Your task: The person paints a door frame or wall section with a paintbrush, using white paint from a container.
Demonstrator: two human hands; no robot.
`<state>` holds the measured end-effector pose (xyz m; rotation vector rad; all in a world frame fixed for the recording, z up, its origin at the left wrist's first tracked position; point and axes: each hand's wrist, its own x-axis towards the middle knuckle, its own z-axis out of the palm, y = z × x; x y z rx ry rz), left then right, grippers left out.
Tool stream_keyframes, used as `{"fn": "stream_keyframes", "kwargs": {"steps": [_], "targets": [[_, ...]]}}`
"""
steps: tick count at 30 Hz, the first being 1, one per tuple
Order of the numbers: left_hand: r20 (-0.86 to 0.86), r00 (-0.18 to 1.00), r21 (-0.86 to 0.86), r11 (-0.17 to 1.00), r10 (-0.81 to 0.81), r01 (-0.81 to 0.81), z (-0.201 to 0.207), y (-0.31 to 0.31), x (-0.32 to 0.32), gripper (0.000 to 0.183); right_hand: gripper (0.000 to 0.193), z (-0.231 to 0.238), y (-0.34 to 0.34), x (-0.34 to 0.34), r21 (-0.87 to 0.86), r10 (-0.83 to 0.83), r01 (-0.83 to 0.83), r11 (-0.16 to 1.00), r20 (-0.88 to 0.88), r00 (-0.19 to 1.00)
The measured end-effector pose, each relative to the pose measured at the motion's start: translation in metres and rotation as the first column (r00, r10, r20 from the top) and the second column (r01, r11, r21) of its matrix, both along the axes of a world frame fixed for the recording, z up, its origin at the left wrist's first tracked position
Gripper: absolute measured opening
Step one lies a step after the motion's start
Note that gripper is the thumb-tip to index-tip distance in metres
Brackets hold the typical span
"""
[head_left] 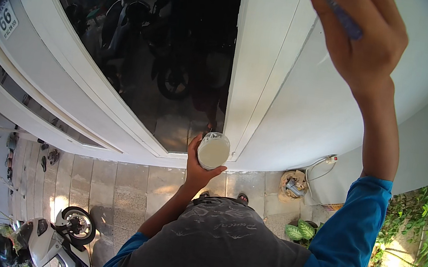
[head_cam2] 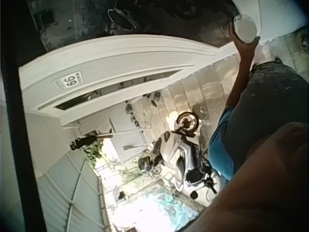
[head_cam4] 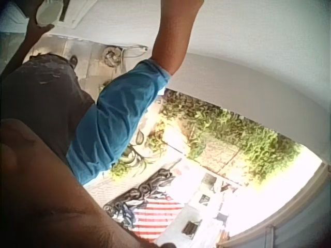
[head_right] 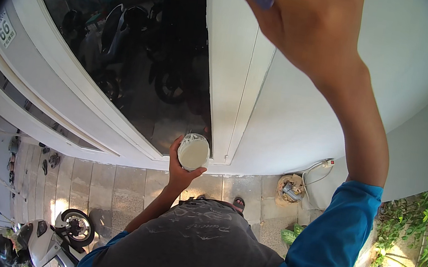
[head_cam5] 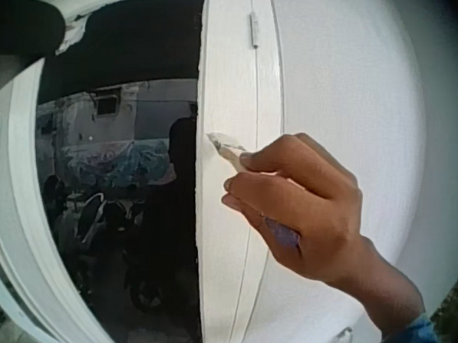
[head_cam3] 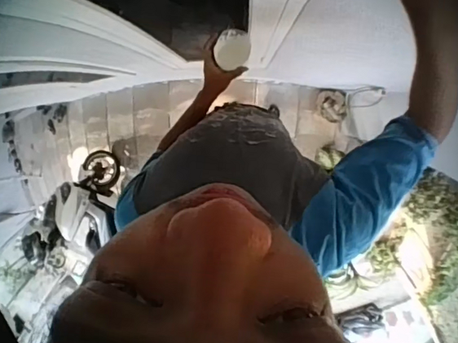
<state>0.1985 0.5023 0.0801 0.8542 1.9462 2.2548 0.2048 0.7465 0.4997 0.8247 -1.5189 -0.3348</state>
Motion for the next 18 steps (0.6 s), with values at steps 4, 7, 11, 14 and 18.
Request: {"fn": "stream_keyframes", "kwargs": {"steps": [4,7,11,14,18], "targets": [[0.035,0.998,0.012,0.999,0.044,-0.045,-0.002,-0.007,0.006,0.115,0.02,-0.087,-0.003,0.003,0.164,-0.254,0.24,0.957,0.071,0.965],[-0.019,0.995,-0.023,0.995,0.101,-0.101,-0.008,-0.016,0.002,0.117,0.017,-0.183,-0.014,0.019,0.214,-0.243,0.16,0.964,0.45,0.86],[0.02,0.986,0.009,0.986,0.168,-0.168,-0.018,-0.018,0.007,0.117,0.018,-0.264,-0.007,0.035,-0.079,-0.001,0.11,0.991,0.809,0.588],[0.03,0.97,-0.02,0.97,0.241,-0.241,-0.019,-0.019,0.015,0.118,0.018,-0.285,-0.012,0.043,-0.382,0.27,0.091,0.92,0.785,0.558],[0.025,0.951,-0.021,0.951,0.308,-0.307,-0.03,-0.019,0.031,0.123,0.009,-0.319,-0.005,0.049,-0.869,0.63,0.237,0.435,0.481,0.609]]}}
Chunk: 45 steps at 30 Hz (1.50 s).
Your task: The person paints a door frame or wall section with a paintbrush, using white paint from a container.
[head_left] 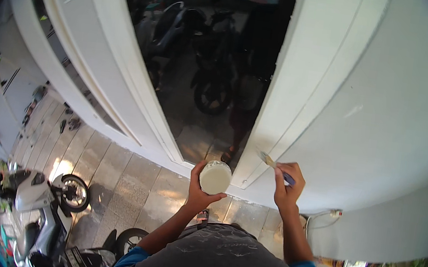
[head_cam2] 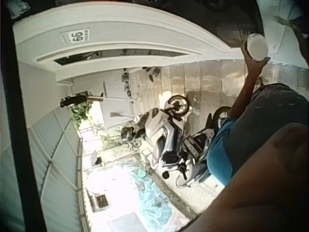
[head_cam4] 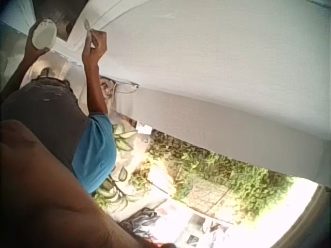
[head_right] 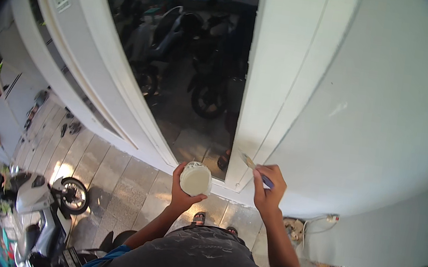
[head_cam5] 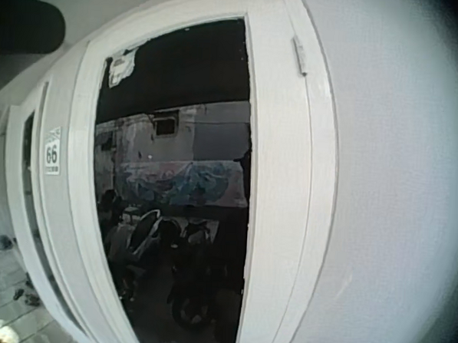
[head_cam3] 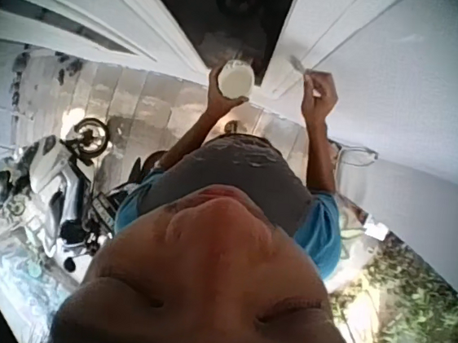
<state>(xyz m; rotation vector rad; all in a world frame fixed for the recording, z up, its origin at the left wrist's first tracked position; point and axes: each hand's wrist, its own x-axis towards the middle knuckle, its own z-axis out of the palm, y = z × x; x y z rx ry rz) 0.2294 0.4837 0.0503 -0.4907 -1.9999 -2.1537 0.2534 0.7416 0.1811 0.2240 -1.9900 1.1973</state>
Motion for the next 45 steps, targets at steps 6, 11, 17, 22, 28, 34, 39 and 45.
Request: {"fn": "stream_keyframes", "kwargs": {"steps": [6,11,17,22,28,34,39,45], "targets": [[-0.015,0.991,-0.13,0.982,0.136,-0.137,0.017,0.022,0.038,0.127,0.004,-0.04,0.039,0.023,-0.361,0.115,-0.05,0.931,0.16,0.98],[0.002,0.967,-0.121,0.96,0.256,-0.254,0.029,0.032,0.077,0.111,0.007,-0.041,0.063,0.027,-0.468,0.3,-0.2,0.861,0.15,0.942],[0.047,0.917,-0.19,0.905,0.396,-0.381,0.028,0.046,0.128,0.102,0.01,-0.038,0.058,0.03,-0.486,0.433,-0.317,0.815,0.144,0.89],[0.106,0.877,-0.193,0.875,0.468,-0.443,0.025,0.05,0.161,0.101,0.012,-0.054,0.043,0.032,-0.538,0.545,-0.39,0.747,0.159,0.823],[0.076,0.82,-0.179,0.817,0.567,-0.548,0.034,0.042,0.2,0.093,0.012,-0.047,0.015,0.036,-0.517,0.649,-0.505,0.692,0.137,0.749],[0.099,0.79,-0.053,0.796,0.605,-0.603,0.023,0.024,0.237,0.091,0.013,-0.027,-0.012,0.056,-0.63,0.688,-0.459,0.626,0.169,0.706],[0.066,0.788,-0.08,0.791,0.612,-0.607,0.021,0.004,0.279,0.093,0.016,-0.031,-0.036,0.087,-0.72,0.707,-0.389,0.575,0.198,0.679],[0.05,0.764,-0.144,0.762,0.643,-0.632,0.011,-0.024,0.344,0.099,0.015,-0.035,-0.078,0.144,-0.721,0.736,-0.395,0.57,0.232,0.636]]}}
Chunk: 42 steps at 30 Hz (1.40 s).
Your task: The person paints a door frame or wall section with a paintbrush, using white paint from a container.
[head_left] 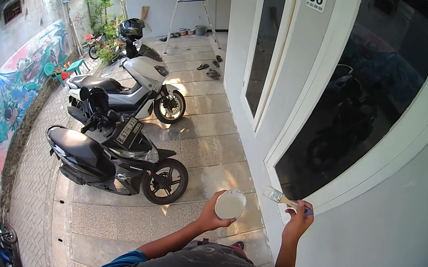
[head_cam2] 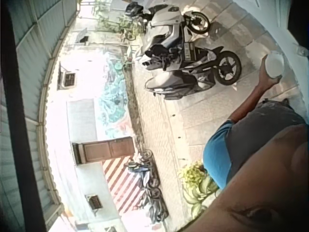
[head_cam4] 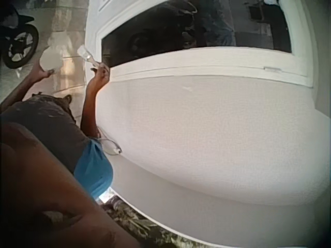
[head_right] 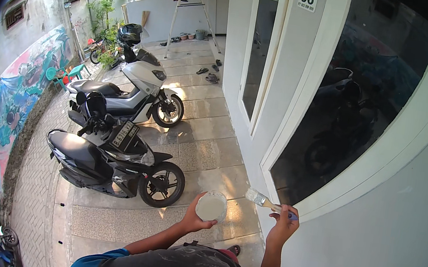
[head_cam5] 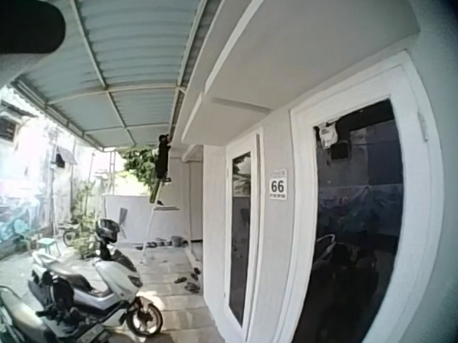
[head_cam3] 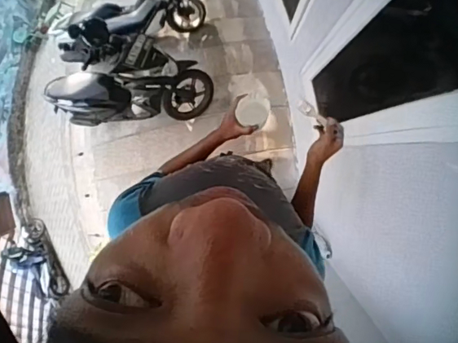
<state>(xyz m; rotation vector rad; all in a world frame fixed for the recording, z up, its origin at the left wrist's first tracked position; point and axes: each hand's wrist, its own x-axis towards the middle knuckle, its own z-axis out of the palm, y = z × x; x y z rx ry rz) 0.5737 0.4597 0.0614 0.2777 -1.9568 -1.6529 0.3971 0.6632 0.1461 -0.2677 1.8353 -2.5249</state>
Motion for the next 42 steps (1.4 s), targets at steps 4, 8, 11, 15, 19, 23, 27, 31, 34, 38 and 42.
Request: {"fn": "stream_keyframes", "kwargs": {"steps": [4,8,11,15,19,23,27,31,34,38,42], "targets": [[0.008,0.999,-0.058,0.998,0.036,-0.036,-0.006,-0.014,0.043,0.099,0.016,-0.005,-0.024,0.04,-0.096,0.03,-0.023,0.995,0.07,0.997],[-0.027,0.999,-0.009,0.999,0.036,-0.036,-0.005,-0.018,0.076,0.094,0.018,-0.008,-0.034,0.069,-0.168,0.069,-0.047,0.985,0.127,0.989],[-0.034,0.998,0.029,0.999,0.045,-0.044,-0.003,-0.018,0.095,0.094,0.018,-0.006,-0.038,0.085,-0.235,0.08,-0.034,0.971,0.19,0.979],[-0.023,0.997,-0.048,0.996,0.071,-0.073,-0.004,-0.019,0.104,0.094,0.02,-0.003,-0.037,0.091,-0.311,0.138,-0.05,0.949,0.268,0.954],[-0.051,0.995,-0.05,0.994,0.091,-0.093,0.005,-0.012,0.104,0.093,0.019,0.005,-0.026,0.084,-0.318,0.205,-0.121,0.94,0.246,0.947],[-0.132,0.979,-0.021,0.987,0.154,-0.158,0.001,-0.003,0.096,0.092,0.013,0.024,-0.016,0.072,-0.348,0.264,-0.191,0.918,0.174,0.949],[-0.131,0.974,-0.035,0.981,0.186,-0.192,0.012,0.012,0.083,0.09,0.015,0.047,0.0,0.056,-0.402,0.295,-0.228,0.887,0.113,0.949],[-0.146,0.97,-0.058,0.977,0.194,-0.204,0.017,0.031,0.074,0.09,0.014,0.076,0.016,0.046,-0.377,0.379,-0.349,0.858,0.005,0.925],[-0.137,0.968,-0.086,0.971,0.208,-0.221,0.024,0.046,0.066,0.088,0.014,0.107,0.027,0.045,-0.276,0.452,-0.455,0.846,-0.081,0.888],[-0.108,0.972,-0.093,0.971,0.211,-0.221,0.037,0.066,0.06,0.087,0.012,0.141,0.038,0.05,-0.037,0.484,-0.507,0.861,-0.246,0.84],[-0.144,0.968,-0.098,0.97,0.207,-0.222,0.039,0.079,0.051,0.088,0.013,0.156,0.047,0.051,0.049,0.559,-0.586,0.809,-0.376,0.739]]}}
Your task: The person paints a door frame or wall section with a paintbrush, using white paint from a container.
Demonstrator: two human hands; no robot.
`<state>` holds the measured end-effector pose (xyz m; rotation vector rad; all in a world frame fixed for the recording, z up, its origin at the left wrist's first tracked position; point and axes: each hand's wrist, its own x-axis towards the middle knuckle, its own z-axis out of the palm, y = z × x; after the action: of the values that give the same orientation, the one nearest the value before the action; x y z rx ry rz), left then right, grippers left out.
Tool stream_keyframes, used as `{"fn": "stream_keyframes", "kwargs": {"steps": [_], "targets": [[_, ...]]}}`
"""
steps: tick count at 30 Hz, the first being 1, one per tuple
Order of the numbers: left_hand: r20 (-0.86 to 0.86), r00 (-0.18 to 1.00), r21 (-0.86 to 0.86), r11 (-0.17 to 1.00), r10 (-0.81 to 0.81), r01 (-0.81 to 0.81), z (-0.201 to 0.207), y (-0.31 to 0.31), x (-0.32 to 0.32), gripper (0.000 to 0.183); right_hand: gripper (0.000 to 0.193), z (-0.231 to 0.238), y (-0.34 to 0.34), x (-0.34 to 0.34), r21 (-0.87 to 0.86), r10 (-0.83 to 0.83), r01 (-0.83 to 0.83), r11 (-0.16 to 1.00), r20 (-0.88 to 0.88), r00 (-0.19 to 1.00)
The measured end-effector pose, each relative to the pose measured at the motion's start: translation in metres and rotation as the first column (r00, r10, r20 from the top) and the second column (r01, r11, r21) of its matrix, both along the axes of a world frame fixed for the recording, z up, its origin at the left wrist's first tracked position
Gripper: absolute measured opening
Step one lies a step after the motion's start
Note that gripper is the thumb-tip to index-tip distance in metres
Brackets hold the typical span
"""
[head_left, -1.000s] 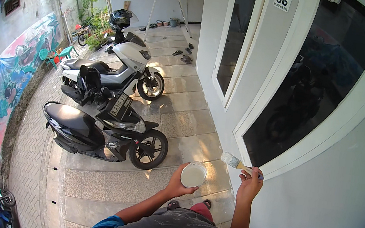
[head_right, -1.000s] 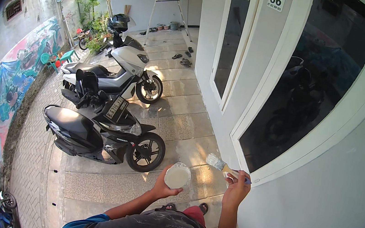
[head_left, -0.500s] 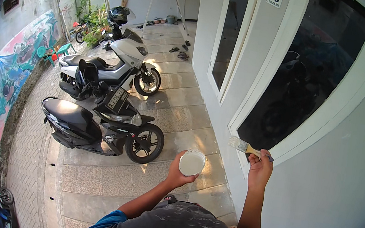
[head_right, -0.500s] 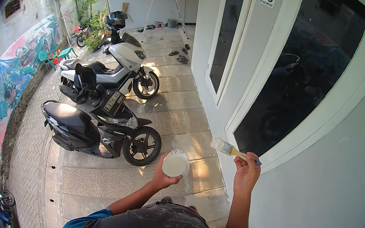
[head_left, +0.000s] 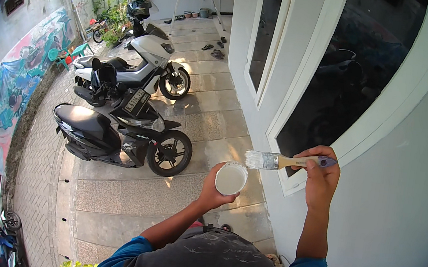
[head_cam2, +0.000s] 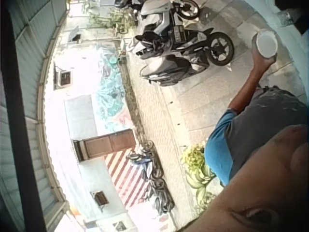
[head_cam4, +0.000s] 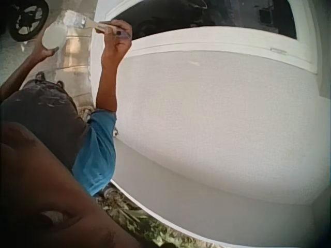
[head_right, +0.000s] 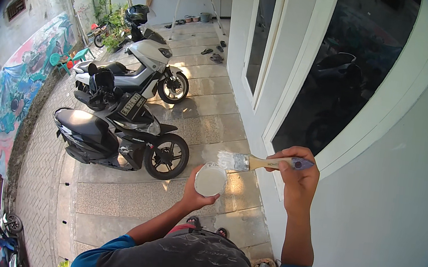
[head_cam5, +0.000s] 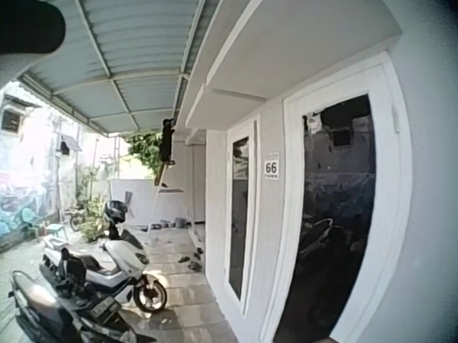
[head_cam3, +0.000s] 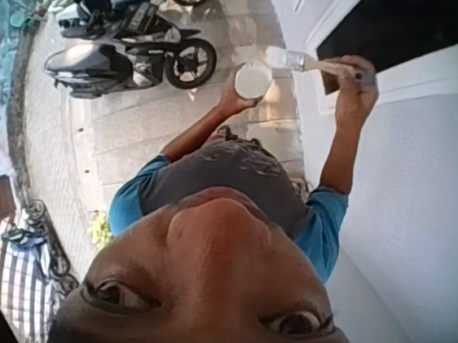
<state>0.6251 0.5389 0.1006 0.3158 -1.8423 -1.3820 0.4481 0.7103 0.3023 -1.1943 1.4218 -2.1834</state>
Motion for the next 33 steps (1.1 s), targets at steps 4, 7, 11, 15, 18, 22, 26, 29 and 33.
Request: {"fn": "stream_keyframes", "kwargs": {"steps": [4,7,11,15,18,22,26,29,33], "targets": [[-0.02,1.0,0.01,1.0,-0.012,0.012,-0.001,0.011,-0.009,0.09,0.016,-0.006,0.008,-0.004,-0.006,0.084,-0.085,0.996,-0.051,0.995],[-0.009,1.0,-0.006,1.0,-0.03,0.03,0.006,0.024,-0.013,0.091,0.013,-0.012,0.02,-0.003,0.044,0.08,-0.079,0.996,-0.011,0.997],[0.007,0.999,0.001,0.999,-0.037,0.037,0.017,0.033,-0.017,0.09,0.012,-0.008,0.031,-0.007,0.034,0.093,-0.091,0.995,-0.053,0.994],[-0.002,1.0,-0.02,1.0,-0.013,0.013,0.018,0.034,-0.03,0.09,0.017,0.005,0.034,-0.016,0.025,0.032,-0.028,0.999,-0.177,0.984],[-0.02,1.0,-0.029,1.0,0.008,-0.009,0.026,0.04,-0.031,0.091,0.023,0.021,0.04,-0.012,0.059,-0.021,0.031,0.998,-0.171,0.985],[-0.029,1.0,-0.068,0.998,-0.009,0.007,0.022,0.036,-0.038,0.103,0.026,0.031,0.033,-0.01,0.006,-0.026,0.029,1.0,-0.256,0.966],[-0.033,0.999,-0.043,0.999,-0.03,0.028,0.032,0.041,-0.044,0.108,0.025,0.027,0.032,-0.013,0.149,-0.003,0.068,0.986,-0.398,0.917],[-0.046,0.998,-0.007,0.999,-0.051,0.051,0.03,0.043,-0.047,0.109,0.025,0.029,0.028,-0.011,0.255,0.071,0.086,0.963,-0.548,0.834],[-0.052,0.997,-0.023,0.998,-0.06,0.059,0.031,0.047,-0.048,0.11,0.022,0.019,0.009,-0.002,0.354,0.159,0.131,0.926,-0.681,0.715]]}}
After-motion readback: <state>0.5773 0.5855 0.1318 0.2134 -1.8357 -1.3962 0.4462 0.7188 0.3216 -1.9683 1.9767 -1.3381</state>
